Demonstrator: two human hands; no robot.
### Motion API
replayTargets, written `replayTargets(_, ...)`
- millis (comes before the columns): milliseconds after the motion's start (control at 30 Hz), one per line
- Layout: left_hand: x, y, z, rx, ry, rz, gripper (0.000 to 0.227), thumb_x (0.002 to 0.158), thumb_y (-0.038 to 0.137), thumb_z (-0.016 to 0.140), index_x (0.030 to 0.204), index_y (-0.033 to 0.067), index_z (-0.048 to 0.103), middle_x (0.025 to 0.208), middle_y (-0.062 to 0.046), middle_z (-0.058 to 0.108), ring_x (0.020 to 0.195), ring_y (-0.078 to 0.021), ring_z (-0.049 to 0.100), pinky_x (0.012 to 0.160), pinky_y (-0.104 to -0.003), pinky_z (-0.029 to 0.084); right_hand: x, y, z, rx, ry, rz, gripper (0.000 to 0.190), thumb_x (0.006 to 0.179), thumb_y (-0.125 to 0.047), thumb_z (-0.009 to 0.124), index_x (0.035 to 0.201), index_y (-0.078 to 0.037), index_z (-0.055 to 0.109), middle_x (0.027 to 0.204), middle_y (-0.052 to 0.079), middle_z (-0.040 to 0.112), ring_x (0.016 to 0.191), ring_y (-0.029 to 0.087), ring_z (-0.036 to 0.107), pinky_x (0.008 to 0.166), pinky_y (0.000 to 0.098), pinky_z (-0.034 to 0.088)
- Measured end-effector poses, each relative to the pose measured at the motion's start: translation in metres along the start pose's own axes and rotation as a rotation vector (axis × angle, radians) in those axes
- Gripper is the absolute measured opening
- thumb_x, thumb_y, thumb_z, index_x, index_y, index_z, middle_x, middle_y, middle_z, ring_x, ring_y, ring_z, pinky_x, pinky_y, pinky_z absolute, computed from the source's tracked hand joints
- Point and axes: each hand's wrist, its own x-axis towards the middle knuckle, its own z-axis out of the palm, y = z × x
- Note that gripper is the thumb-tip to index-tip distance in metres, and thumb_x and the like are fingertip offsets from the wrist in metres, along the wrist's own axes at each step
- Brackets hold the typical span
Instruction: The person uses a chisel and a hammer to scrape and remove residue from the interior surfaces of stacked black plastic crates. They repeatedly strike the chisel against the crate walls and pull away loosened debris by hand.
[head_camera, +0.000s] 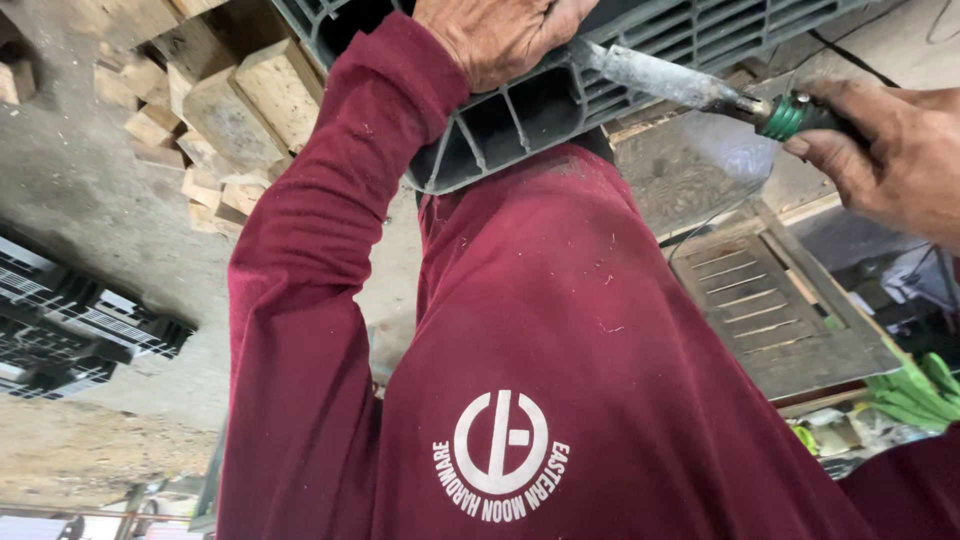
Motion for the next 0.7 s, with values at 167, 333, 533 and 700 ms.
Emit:
replayTargets(167,-0.005,0.01,-0.015,-0.089,0.139,0.082,0.037,0.113,0.041,0.048,0.108,0.0141,0.072,0.078,-0.007,0.07,0.061,-0.0263,0.065,0.05,-0.042,0.049,0.011,0.008,-0.011,-0.027,-0.008,-0.098,0.041,0.099,-0.018,0.07,0.131,0.007,0.064,0.086,0.02,0.07,0.065,0.024,0.067,0.056,0.0339,0.053)
replayTargets(333,-0.005,0.007,-0.009,-0.1,0.177,0.1,0.041,0.115,0.046,0.047,0.106,0.0158,0.074,0.079,-0.007,0.069,0.065,-0.027,0.066,0.055,-0.044,0.051,0.021,0.021,-0.017,-0.018,-0.02,-0.152,0.042,0.098,-0.018,0.071,0.132,0.007,0.065,0.086,0.019,0.07,0.065,0.024,0.066,0.056,0.0338,0.052)
replayTargets(533,-0.005,0.005,-0.007,-0.114,0.142,0.084,0.043,0.116,0.047,0.047,0.103,0.0161,0.074,0.076,-0.008,0.067,0.064,-0.028,0.065,0.055,-0.044,0.05,0.032,0.034,-0.029,-0.213,0.045,-0.355,0.044,0.099,-0.028,0.072,0.13,0.003,0.067,0.088,0.017,0.071,0.065,0.024,0.068,0.055,0.0335,0.054)
replayTargets(700,-0.006,0.002,-0.005,-0.123,0.14,0.087,0.044,0.117,0.047,0.047,0.101,0.0151,0.073,0.076,-0.008,0.066,0.065,-0.0287,0.064,0.056,-0.045,0.05,0.038,0.044,-0.025,-0.226,-0.052,-0.259,0.049,0.1,-0.033,0.066,0.133,0.003,0.065,0.084,0.015,0.07,0.053,0.021,0.063,0.044,0.0322,0.05)
